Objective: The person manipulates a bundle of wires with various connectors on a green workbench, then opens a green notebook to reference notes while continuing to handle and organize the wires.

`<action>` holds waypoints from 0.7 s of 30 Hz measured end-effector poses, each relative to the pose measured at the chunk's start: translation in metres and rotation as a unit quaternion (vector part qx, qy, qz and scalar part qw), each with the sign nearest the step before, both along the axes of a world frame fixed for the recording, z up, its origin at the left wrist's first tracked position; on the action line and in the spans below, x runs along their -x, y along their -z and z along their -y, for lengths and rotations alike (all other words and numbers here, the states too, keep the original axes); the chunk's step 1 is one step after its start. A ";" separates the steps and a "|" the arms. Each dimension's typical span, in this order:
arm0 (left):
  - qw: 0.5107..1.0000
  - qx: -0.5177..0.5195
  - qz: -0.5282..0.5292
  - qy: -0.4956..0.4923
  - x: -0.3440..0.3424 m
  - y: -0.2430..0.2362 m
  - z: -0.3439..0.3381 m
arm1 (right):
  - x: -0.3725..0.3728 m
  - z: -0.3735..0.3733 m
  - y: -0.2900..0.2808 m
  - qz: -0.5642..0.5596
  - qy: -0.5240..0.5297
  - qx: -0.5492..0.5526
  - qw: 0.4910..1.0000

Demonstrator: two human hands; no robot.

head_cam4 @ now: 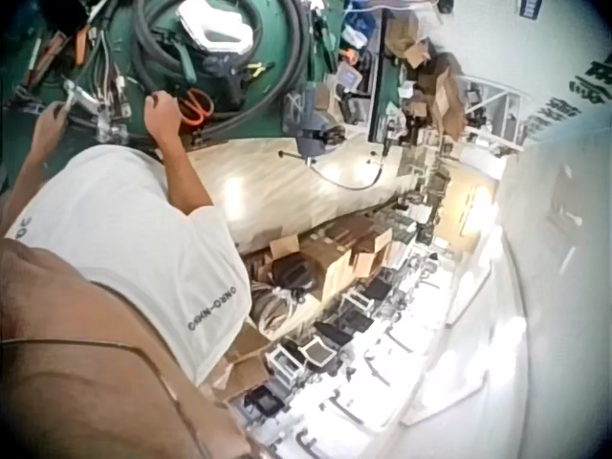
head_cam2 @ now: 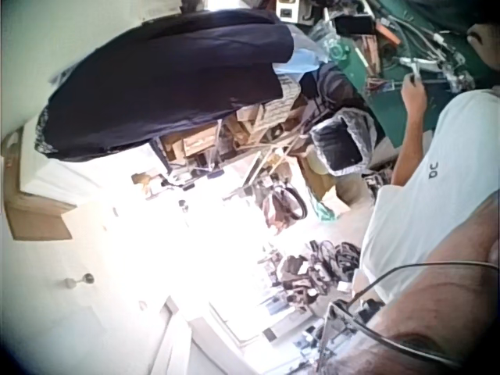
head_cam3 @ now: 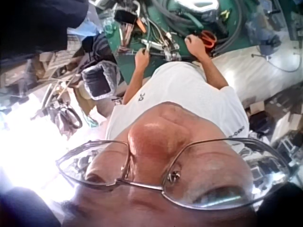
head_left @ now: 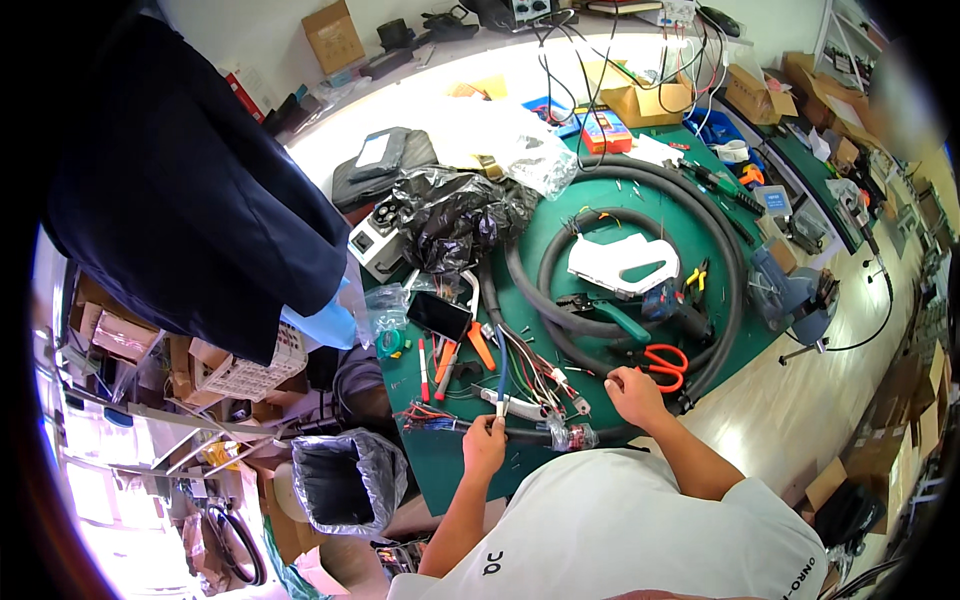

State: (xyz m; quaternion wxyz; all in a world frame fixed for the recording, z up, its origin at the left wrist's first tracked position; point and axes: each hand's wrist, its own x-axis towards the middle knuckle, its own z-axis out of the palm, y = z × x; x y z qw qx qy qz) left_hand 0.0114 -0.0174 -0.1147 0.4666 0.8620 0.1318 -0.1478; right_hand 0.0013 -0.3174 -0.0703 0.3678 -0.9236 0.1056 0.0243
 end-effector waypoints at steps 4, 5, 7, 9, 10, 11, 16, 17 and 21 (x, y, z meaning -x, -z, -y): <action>1.000 0.005 -0.005 -0.002 -0.002 -0.002 0.003 | 0.005 0.001 0.003 0.008 0.000 -0.017 1.000; 1.000 0.013 -0.011 -0.006 -0.001 0.000 0.004 | 0.005 0.001 0.003 0.006 0.000 -0.020 1.000; 1.000 0.003 0.006 -0.002 -0.001 0.010 -0.003 | 0.004 0.001 0.005 0.014 -0.005 -0.008 1.000; 1.000 -0.008 -0.001 0.003 0.003 0.016 -0.010 | 0.005 0.000 0.009 0.001 -0.001 -0.020 1.000; 1.000 -0.013 -0.007 0.003 0.001 0.007 -0.008 | 0.006 0.000 0.008 -0.007 0.001 -0.035 0.999; 0.999 -0.032 -0.012 0.031 -0.003 -0.003 -0.006 | 0.005 0.003 0.006 -0.019 0.006 -0.034 0.999; 0.928 -0.281 0.081 0.232 -0.038 -0.050 -0.007 | 0.006 0.013 -0.002 0.016 0.013 -0.017 1.000; 0.943 -0.242 0.105 0.203 -0.046 -0.057 -0.007 | 0.009 0.016 -0.005 0.035 0.026 -0.036 0.998; 0.968 -0.169 0.152 0.111 -0.091 -0.098 0.004 | 0.013 0.022 -0.010 0.069 0.045 -0.051 0.995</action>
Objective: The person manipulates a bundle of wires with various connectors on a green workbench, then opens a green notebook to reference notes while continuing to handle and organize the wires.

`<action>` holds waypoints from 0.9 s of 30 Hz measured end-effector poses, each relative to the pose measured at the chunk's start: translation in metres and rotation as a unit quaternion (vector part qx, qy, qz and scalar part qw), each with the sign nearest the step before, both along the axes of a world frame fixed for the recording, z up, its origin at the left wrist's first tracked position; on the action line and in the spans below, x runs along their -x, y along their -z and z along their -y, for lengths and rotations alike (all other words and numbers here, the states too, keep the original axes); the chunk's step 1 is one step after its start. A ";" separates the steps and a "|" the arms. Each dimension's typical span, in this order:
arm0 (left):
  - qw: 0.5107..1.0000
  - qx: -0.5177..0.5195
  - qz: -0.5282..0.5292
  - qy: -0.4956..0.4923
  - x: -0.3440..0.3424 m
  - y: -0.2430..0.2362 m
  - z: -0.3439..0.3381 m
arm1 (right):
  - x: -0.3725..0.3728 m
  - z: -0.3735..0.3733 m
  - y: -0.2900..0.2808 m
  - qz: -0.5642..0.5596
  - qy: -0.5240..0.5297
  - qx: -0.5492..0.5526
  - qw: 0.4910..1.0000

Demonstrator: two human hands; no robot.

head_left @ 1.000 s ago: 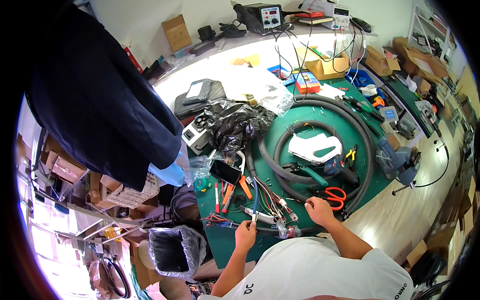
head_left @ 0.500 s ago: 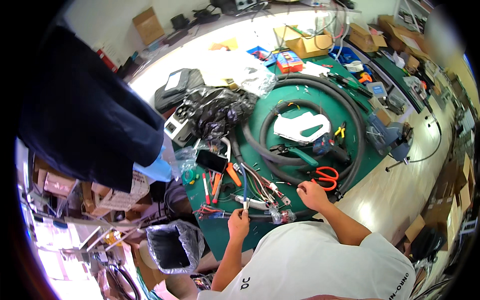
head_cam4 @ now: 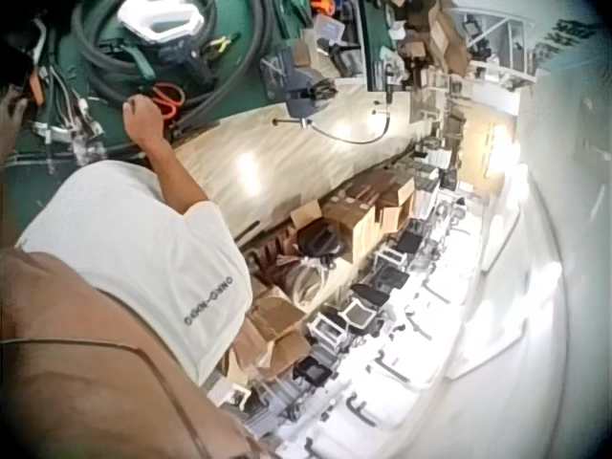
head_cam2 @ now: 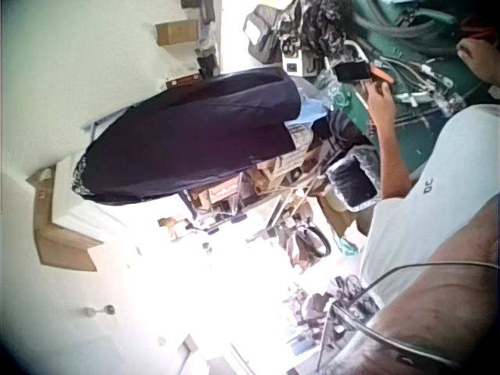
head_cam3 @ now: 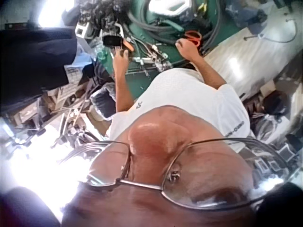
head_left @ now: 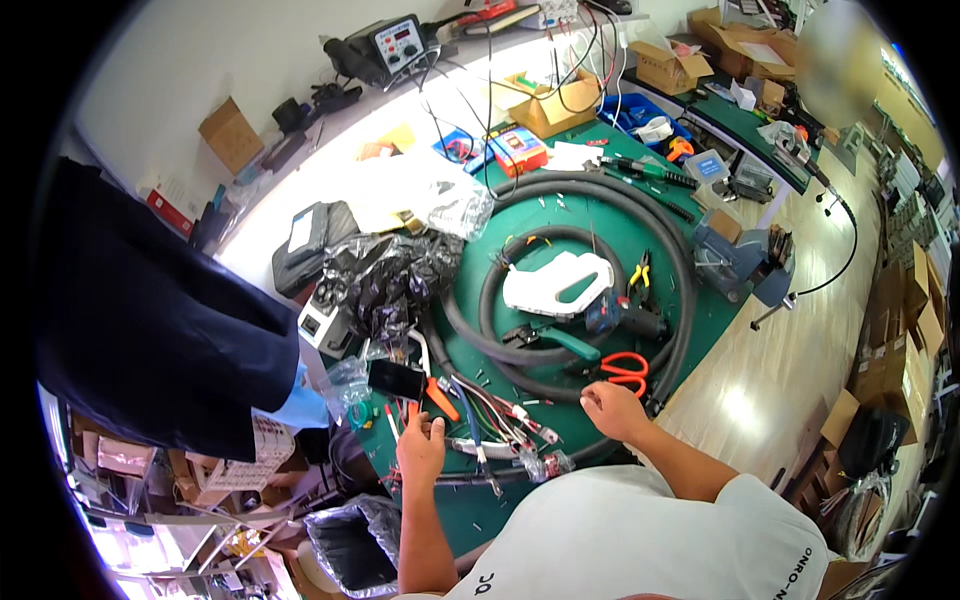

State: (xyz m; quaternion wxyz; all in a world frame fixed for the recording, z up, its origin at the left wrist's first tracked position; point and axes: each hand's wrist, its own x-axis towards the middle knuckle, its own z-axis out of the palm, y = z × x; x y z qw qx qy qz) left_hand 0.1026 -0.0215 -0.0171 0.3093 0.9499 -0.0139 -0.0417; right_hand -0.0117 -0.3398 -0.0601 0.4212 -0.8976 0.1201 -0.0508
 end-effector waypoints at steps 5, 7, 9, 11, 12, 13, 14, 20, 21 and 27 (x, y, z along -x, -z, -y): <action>0.996 0.080 0.013 0.028 -0.029 -0.004 0.031 | -0.036 0.032 -0.033 0.108 0.081 -0.097 0.986; 0.993 0.116 -0.008 0.026 -0.028 -0.003 0.049 | -0.080 0.069 -0.058 0.130 0.079 -0.135 0.979; 0.993 0.117 -0.011 0.007 -0.025 -0.003 0.062 | -0.134 0.110 -0.092 0.199 0.081 -0.113 0.970; 0.993 0.120 -0.005 -0.007 -0.019 -0.011 0.066 | -0.202 0.153 -0.126 0.179 0.078 -0.127 0.972; 0.994 0.103 0.007 -0.030 -0.014 -0.016 0.064 | -0.237 0.172 -0.144 0.191 0.059 -0.138 0.970; 0.994 0.087 0.019 -0.055 -0.010 -0.021 0.063 | -0.273 0.186 -0.165 0.204 0.037 -0.148 0.967; 0.993 0.082 0.024 -0.084 -0.006 -0.025 0.061 | -0.307 0.195 -0.185 0.194 0.061 -0.198 0.959; 0.961 0.035 0.068 -0.265 0.036 -0.048 0.052 | -0.499 0.240 -0.269 0.185 0.093 -0.284 0.936; 0.955 0.023 0.072 -0.286 0.043 -0.049 0.054 | -0.523 0.246 -0.274 0.186 0.096 -0.286 0.935; 0.910 -0.053 0.080 -0.404 0.079 -0.070 0.063 | -0.609 0.230 -0.279 0.174 0.103 -0.442 0.874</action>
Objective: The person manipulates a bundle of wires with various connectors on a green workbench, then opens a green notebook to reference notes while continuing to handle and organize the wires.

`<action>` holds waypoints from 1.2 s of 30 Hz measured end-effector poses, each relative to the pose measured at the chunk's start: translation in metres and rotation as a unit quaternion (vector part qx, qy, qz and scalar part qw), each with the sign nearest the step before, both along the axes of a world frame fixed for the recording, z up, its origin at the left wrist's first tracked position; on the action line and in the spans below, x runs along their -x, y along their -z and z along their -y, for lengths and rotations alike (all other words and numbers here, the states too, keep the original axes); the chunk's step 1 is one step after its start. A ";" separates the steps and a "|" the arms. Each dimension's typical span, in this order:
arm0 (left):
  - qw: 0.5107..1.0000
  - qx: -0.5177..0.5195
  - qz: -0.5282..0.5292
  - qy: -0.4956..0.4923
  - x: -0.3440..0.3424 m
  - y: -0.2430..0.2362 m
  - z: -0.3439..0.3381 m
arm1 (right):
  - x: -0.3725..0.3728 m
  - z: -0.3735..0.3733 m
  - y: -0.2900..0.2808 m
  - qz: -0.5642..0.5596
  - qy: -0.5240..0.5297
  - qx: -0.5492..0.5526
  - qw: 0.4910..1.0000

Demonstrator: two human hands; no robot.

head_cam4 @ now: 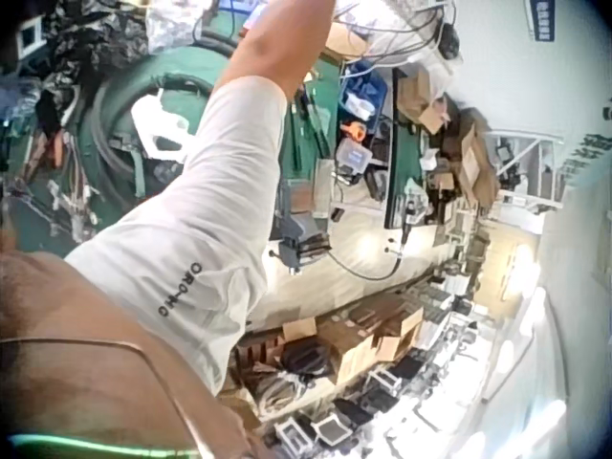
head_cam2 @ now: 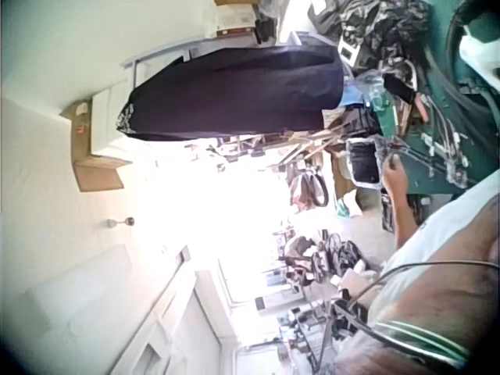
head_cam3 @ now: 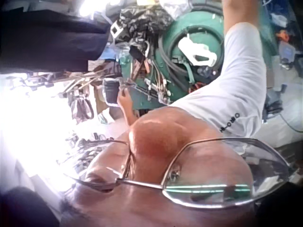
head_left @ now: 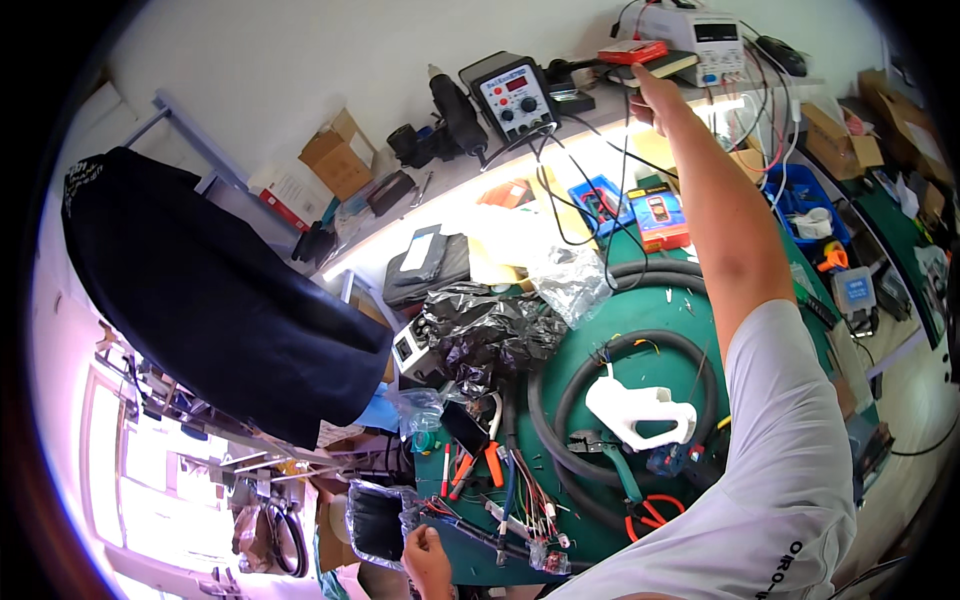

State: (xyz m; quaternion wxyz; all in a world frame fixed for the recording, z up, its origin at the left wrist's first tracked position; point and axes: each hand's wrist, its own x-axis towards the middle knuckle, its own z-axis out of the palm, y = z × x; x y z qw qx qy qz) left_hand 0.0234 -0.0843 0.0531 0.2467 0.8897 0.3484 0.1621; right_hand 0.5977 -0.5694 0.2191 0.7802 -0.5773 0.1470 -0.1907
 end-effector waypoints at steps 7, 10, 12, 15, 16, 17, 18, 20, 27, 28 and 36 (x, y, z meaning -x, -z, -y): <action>1.000 -0.016 -0.006 -0.006 -0.015 0.001 0.009 | -0.015 0.005 -0.041 0.090 0.229 0.302 0.921; 1.000 -0.012 -0.015 -0.004 -0.019 0.000 0.014 | 0.030 -0.016 -0.076 0.061 0.162 0.366 0.914; 1.000 0.005 -0.003 0.025 -0.035 0.003 0.012 | 0.048 -0.002 -0.105 0.084 0.213 0.445 0.866; 0.999 -0.003 0.015 0.045 -0.042 0.000 0.018 | 0.004 0.022 -0.095 0.143 0.350 0.648 0.661; 0.999 0.005 0.014 0.047 -0.043 -0.001 0.020 | 0.009 0.017 -0.096 0.149 0.361 0.607 0.692; 0.999 0.012 0.013 0.049 -0.044 -0.004 0.022 | 0.014 0.010 -0.095 0.155 0.371 0.563 0.722; 0.998 0.020 0.013 0.052 -0.044 -0.005 0.023 | 0.025 0.004 -0.097 0.161 0.382 0.518 0.748; 0.997 0.025 0.033 0.068 -0.042 -0.001 0.021 | 0.040 0.003 -0.101 0.125 0.365 0.507 0.770; 0.992 0.062 0.053 0.095 -0.036 -0.010 0.033 | 0.124 0.018 -0.097 0.147 0.372 0.492 0.773; 0.989 0.079 0.058 0.110 -0.034 -0.012 0.035 | 0.144 0.016 -0.091 0.145 0.359 0.491 0.780; 0.928 0.199 0.128 0.289 -0.047 -0.046 0.058 | 0.265 -0.017 -0.078 0.256 0.142 0.115 0.949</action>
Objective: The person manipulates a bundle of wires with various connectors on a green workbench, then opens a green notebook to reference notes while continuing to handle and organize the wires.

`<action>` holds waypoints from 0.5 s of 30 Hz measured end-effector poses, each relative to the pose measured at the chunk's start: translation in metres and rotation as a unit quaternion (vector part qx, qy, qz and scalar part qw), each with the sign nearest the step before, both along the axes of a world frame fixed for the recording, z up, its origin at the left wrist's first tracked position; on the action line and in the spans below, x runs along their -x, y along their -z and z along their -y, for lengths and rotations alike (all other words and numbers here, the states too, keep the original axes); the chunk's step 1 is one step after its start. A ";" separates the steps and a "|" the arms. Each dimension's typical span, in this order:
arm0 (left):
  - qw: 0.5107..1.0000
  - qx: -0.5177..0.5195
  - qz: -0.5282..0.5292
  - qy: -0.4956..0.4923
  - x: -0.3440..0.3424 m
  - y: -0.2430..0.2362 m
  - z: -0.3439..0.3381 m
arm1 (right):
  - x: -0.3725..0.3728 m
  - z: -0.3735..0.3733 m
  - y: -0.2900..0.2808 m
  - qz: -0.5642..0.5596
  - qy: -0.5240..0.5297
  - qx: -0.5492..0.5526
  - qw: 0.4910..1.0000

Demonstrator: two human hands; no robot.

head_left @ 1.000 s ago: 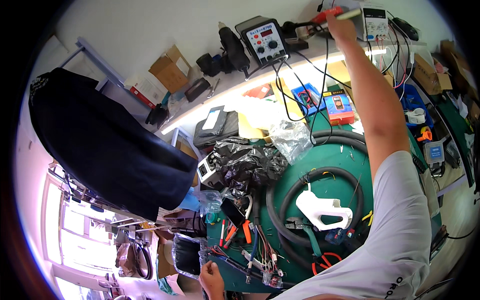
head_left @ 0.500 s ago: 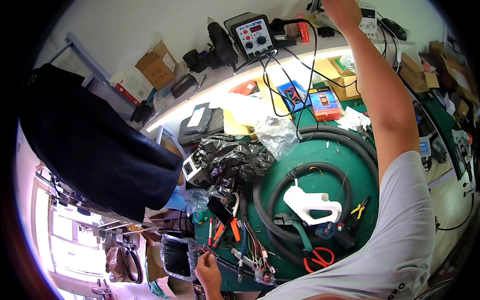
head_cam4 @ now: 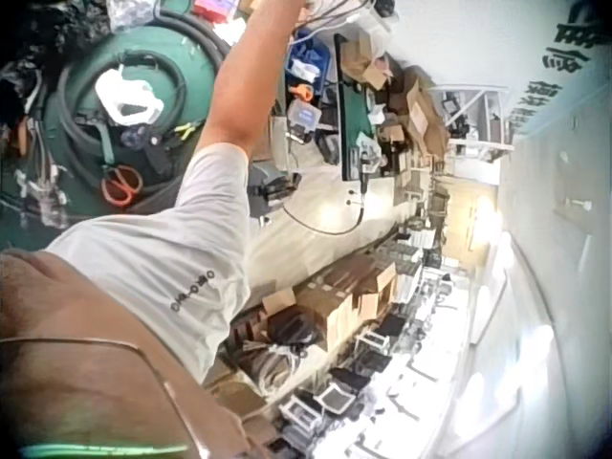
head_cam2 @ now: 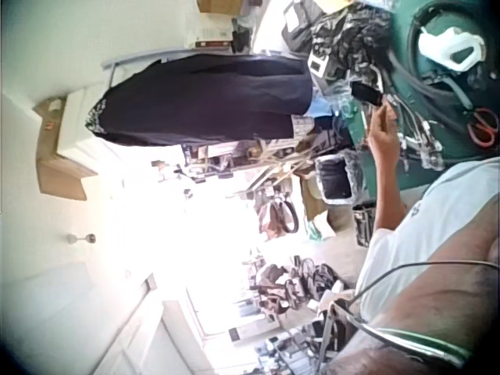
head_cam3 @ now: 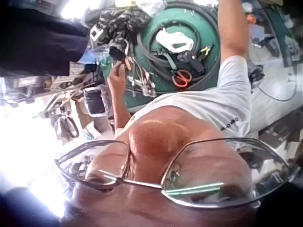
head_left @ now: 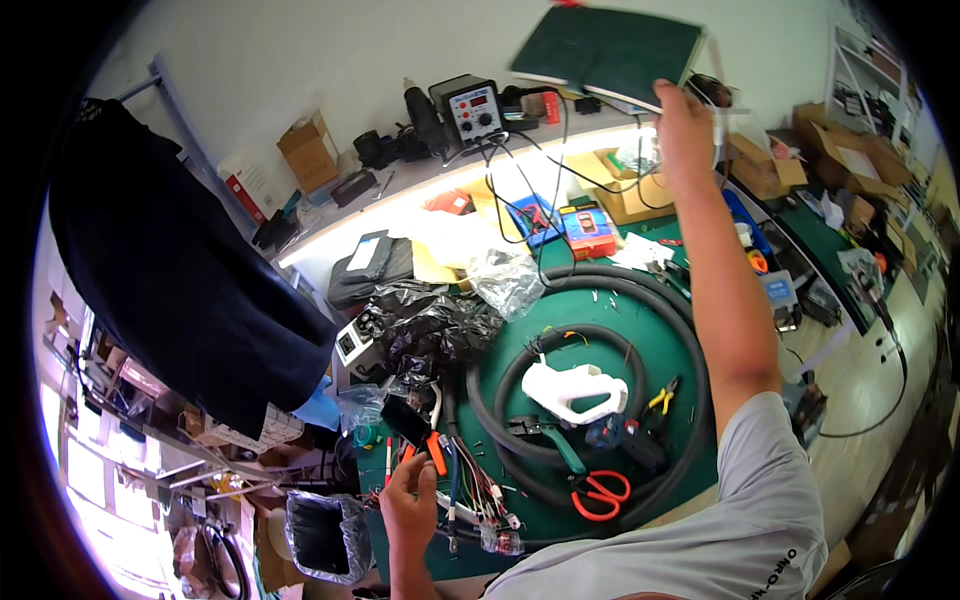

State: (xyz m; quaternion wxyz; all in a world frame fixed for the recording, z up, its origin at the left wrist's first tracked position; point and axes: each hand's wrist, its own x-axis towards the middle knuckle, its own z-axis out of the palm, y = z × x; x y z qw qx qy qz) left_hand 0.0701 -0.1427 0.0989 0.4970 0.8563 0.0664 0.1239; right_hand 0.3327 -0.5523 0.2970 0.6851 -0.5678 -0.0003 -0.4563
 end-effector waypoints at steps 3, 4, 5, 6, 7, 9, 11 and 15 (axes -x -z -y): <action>0.996 0.049 -0.003 0.068 0.002 -0.010 0.002 | 0.027 -0.023 0.000 -0.050 -0.227 -0.172 0.957; 0.995 0.053 -0.003 0.081 0.006 -0.012 0.000 | 0.034 -0.029 0.006 -0.056 -0.255 -0.200 0.944; 0.994 0.057 -0.002 0.094 0.008 -0.012 -0.004 | 0.036 -0.031 0.015 -0.062 -0.293 -0.217 0.929; 0.993 0.062 -0.001 0.103 0.011 -0.011 -0.008 | 0.040 -0.040 0.020 -0.071 -0.319 -0.258 0.909; 0.991 0.078 -0.004 0.107 0.014 -0.007 -0.014 | 0.040 -0.043 0.024 -0.077 -0.338 -0.262 0.901; 0.987 0.117 -0.004 0.109 0.018 -0.001 -0.024 | 0.034 -0.051 0.021 -0.088 -0.334 -0.289 0.893; 0.982 0.148 -0.003 0.113 0.020 0.003 -0.030 | 0.026 -0.049 0.009 -0.082 -0.348 -0.337 0.871; 0.978 0.170 -0.011 0.121 0.024 0.021 -0.037 | 0.019 -0.046 0.017 -0.069 -0.361 -0.454 0.812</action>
